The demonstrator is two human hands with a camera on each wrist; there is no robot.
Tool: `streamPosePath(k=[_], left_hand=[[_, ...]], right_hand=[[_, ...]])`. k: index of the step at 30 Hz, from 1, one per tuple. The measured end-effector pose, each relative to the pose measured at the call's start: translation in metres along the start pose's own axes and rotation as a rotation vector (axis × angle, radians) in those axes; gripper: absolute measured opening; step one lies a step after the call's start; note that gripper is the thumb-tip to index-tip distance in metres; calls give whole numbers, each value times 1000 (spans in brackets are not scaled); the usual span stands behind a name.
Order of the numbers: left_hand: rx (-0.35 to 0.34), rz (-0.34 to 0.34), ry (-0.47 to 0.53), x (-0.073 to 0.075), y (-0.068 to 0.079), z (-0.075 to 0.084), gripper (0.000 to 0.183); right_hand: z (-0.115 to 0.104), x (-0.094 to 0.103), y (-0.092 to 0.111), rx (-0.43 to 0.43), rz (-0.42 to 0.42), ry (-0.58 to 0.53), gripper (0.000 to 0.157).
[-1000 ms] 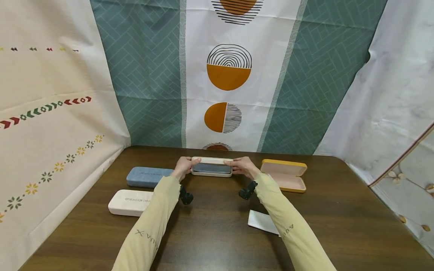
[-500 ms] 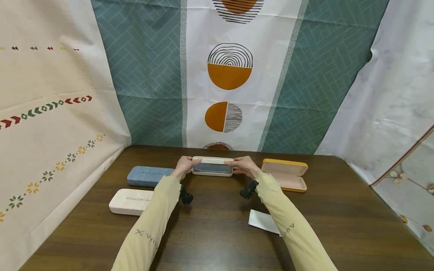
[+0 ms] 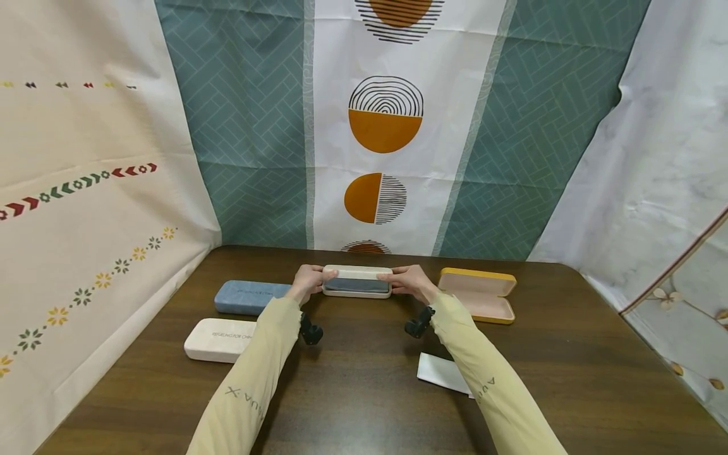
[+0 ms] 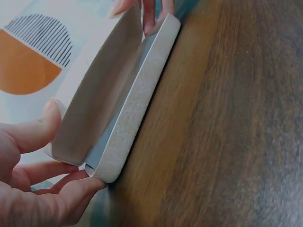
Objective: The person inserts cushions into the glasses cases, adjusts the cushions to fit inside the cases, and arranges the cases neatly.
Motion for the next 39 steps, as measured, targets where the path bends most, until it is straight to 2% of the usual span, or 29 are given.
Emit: streamPosePath(k=[18, 23, 26, 29, 39], left_hand=[[-33, 20, -60, 1, 2, 3, 54], [-76, 62, -145, 3, 5, 4, 49], [-117, 97, -219, 5, 6, 8, 44], [-131, 121, -244, 6, 6, 9, 41], [-110, 165, -198, 8, 10, 5, 42]], right_hand=[[-2, 0, 0, 48, 7, -1, 65], [-2, 0, 0, 59, 17, -1, 65], [-5, -1, 1, 86, 31, 32, 61], [-7, -1, 1, 104, 47, 73, 58], [-7, 0, 2, 98, 94, 145, 60]])
Point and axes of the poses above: each hand's wrist, its own y-axis away from the middle knuckle, its own x-axis out of the back of the hand, z = x × y, the point moved 10 cm from there along -y, towards the middle knuckle, and after that the axes turned 5 degrees about y, right-handed, at the moved point
